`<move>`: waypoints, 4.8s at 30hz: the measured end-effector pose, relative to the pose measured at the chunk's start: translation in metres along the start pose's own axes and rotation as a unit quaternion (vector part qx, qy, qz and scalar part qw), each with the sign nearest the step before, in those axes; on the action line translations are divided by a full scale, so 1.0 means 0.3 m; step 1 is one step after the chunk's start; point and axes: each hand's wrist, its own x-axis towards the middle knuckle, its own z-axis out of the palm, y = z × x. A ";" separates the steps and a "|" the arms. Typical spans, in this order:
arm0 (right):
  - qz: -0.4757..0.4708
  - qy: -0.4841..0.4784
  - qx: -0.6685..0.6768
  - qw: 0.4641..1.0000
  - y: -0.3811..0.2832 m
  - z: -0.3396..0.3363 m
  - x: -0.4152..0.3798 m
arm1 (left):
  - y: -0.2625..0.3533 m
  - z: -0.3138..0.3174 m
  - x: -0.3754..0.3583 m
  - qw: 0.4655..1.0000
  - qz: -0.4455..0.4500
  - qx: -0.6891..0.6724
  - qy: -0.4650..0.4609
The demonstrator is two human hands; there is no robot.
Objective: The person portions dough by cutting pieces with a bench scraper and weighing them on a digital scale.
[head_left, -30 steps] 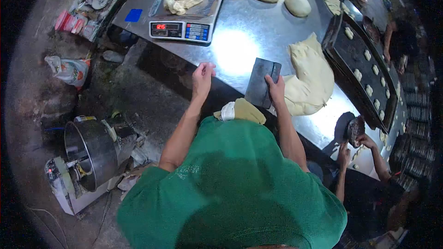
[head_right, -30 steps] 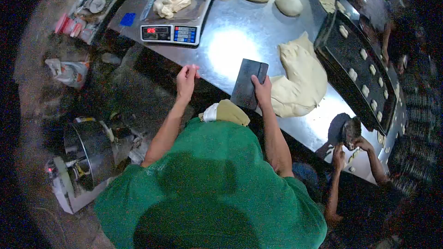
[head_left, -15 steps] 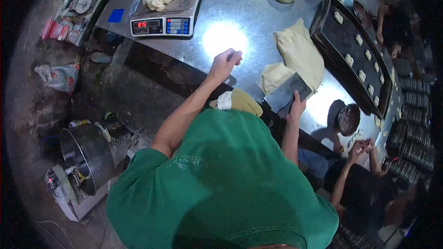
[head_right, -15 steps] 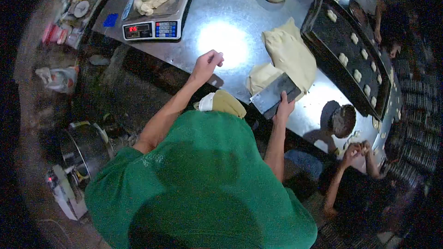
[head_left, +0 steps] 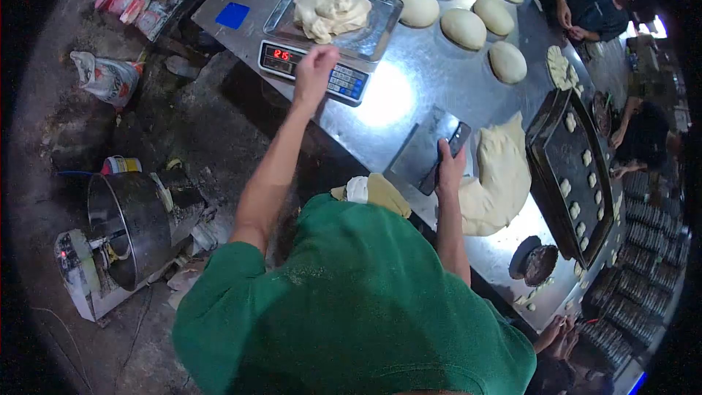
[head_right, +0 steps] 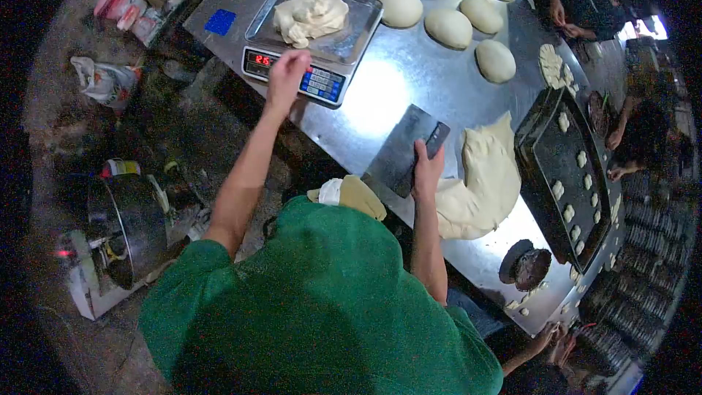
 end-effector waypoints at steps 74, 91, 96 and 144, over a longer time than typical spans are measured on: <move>0.124 0.428 -0.294 0.845 0.225 -0.587 -0.127 | -0.187 0.255 -0.808 0.905 0.017 0.193 -0.378; -0.445 -0.329 -0.256 0.793 -0.322 0.857 0.275 | -0.073 -0.324 0.363 0.869 0.193 0.446 -0.095; -0.540 -0.292 -0.373 0.696 -0.237 1.090 0.462 | -0.092 -0.361 0.384 0.853 0.189 0.458 -0.166; 0.183 -0.335 0.456 0.804 -0.575 0.177 -0.430 | 0.116 0.216 -0.500 0.697 -0.195 -0.580 -0.373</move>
